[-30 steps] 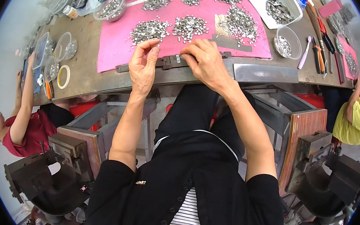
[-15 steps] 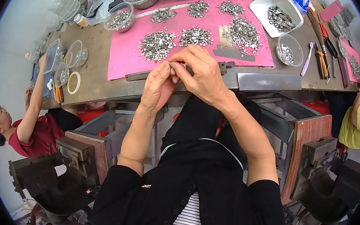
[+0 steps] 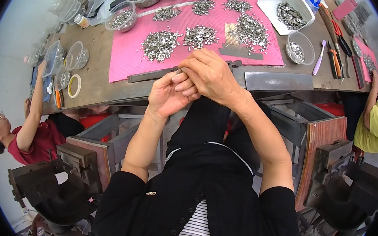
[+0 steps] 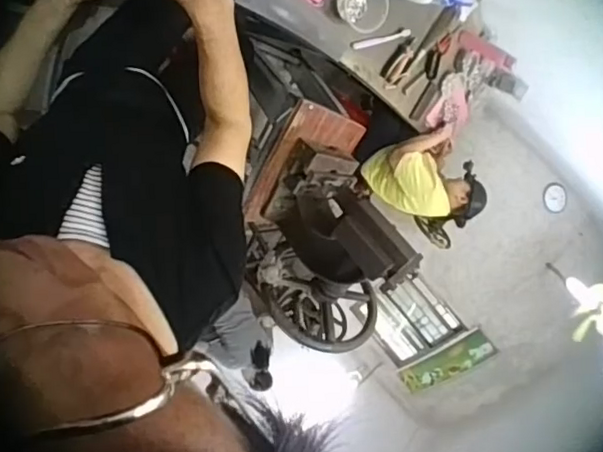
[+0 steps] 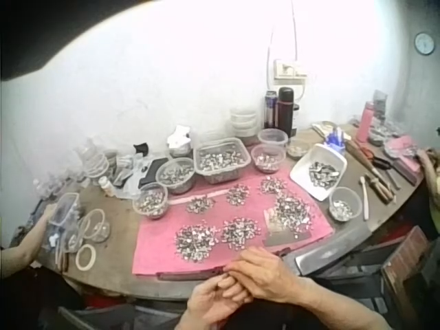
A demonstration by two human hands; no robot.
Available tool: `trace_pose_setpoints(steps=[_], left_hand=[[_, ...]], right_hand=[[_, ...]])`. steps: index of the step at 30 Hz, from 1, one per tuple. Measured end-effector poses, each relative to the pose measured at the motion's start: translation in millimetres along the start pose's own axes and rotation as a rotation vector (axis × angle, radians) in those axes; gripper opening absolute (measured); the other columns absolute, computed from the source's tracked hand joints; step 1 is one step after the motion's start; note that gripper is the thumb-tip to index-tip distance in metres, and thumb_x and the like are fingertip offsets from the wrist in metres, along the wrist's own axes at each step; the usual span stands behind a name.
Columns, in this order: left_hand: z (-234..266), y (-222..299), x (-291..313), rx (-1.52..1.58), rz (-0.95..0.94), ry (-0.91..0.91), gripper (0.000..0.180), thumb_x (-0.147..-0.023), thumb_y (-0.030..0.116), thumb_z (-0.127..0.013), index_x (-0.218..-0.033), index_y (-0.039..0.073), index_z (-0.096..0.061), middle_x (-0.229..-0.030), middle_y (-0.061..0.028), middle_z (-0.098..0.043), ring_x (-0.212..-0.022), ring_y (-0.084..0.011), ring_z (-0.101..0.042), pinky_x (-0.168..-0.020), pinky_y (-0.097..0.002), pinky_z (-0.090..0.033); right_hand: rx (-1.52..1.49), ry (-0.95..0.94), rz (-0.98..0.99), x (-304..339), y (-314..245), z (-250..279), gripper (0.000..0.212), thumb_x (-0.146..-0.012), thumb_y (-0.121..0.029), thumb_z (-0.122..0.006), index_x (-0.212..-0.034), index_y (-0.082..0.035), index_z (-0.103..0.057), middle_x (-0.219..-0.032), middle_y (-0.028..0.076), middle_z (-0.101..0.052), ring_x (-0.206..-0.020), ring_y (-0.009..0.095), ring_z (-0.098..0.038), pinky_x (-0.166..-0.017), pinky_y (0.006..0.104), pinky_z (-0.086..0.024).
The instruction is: Assembling small metal components into a jig and using a manual press to join or stamp them.
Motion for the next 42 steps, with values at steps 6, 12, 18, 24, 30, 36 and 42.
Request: trace_pose_setpoints(steps=[6,12,18,24,30,36,42], left_hand=[[-3.0,-8.2,-1.6,0.058,0.078,-0.090,0.030,-0.106,0.032,-0.040,-0.080,0.018,-0.044,-0.074,0.0021,-0.045,-0.079,-0.0183,-0.047,-0.089,-0.0396,-0.043],[3.2,-13.6,-1.2,0.077,0.132,-0.158,0.031,-0.106,0.034,-0.041,-0.078,0.020,-0.043,-0.072,0.0029,-0.044,-0.074,-0.0169,-0.045,-0.087,-0.0398,-0.045],[14.7,-14.0,-1.0,0.056,0.137,0.032,0.031,-0.104,0.031,-0.041,-0.075,0.019,-0.042,-0.070,0.0016,-0.044,-0.071,-0.0173,-0.045,-0.085,-0.0400,-0.045],[34.0,-13.7,13.9,-0.551,0.119,0.407,0.032,-0.103,0.024,-0.043,-0.073,0.013,-0.042,-0.071,-0.0012,-0.046,-0.068,-0.0160,-0.046,-0.072,-0.0347,-0.044],[24.8,-33.4,16.5,-0.483,0.188,0.380,0.032,-0.104,0.025,-0.042,-0.074,0.013,-0.042,-0.071,-0.0016,-0.046,-0.070,-0.0170,-0.047,-0.074,-0.0357,-0.045],[10.2,-56.1,19.2,-0.086,0.284,0.162,0.038,-0.106,0.035,-0.037,-0.072,0.018,-0.040,-0.070,-0.0022,-0.045,-0.073,-0.0213,-0.048,-0.085,-0.0445,-0.048],[0.8,-62.6,22.2,0.008,0.316,0.101,0.041,-0.107,0.039,-0.042,-0.072,0.017,-0.042,-0.070,-0.0019,-0.046,-0.074,-0.0210,-0.048,-0.083,-0.0436,-0.048]], right_hand=[[0.006,-0.017,0.039,1.9,-3.6,-0.6,0.014,-0.082,-0.003,-0.069,-0.095,-0.002,-0.064,-0.087,0.010,-0.061,-0.080,0.028,-0.061,-0.071,0.0372,-0.050],[-0.027,-0.045,0.024,6.4,-0.1,-6.4,0.015,-0.081,0.000,-0.068,-0.095,-0.001,-0.061,-0.086,0.010,-0.058,-0.079,0.029,-0.059,-0.070,0.0392,-0.049],[0.177,-0.099,0.114,10.6,-9.2,-2.9,0.018,-0.080,-0.010,-0.067,-0.095,-0.002,-0.062,-0.087,0.009,-0.056,-0.081,0.026,-0.057,-0.072,0.0360,-0.047],[0.418,-0.351,0.315,33.0,-33.3,-13.1,0.021,-0.073,-0.020,-0.067,-0.086,-0.003,-0.063,-0.085,0.006,-0.055,-0.084,0.023,-0.056,-0.078,0.0364,-0.046],[0.386,-0.381,0.263,38.6,-38.1,-6.0,0.020,-0.073,-0.020,-0.067,-0.081,-0.004,-0.059,-0.081,0.006,-0.052,-0.081,0.022,-0.054,-0.076,0.0358,-0.044],[0.205,-0.280,0.219,33.9,-38.8,10.4,0.019,-0.072,-0.017,-0.069,-0.078,-0.005,-0.054,-0.079,0.007,-0.047,-0.076,0.024,-0.051,-0.071,0.0364,-0.043],[0.065,-0.237,0.144,28.7,-32.4,15.8,0.017,-0.072,-0.007,-0.069,-0.079,-0.006,-0.054,-0.077,0.007,-0.048,-0.074,0.025,-0.052,-0.069,0.0377,-0.043]])
Point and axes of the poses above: each hand's wrist, its own x-axis away from the middle knuckle, its own z-axis out of the back of the hand, y = z × x, the point moved 10 cm from there along -x, towards the middle knuckle
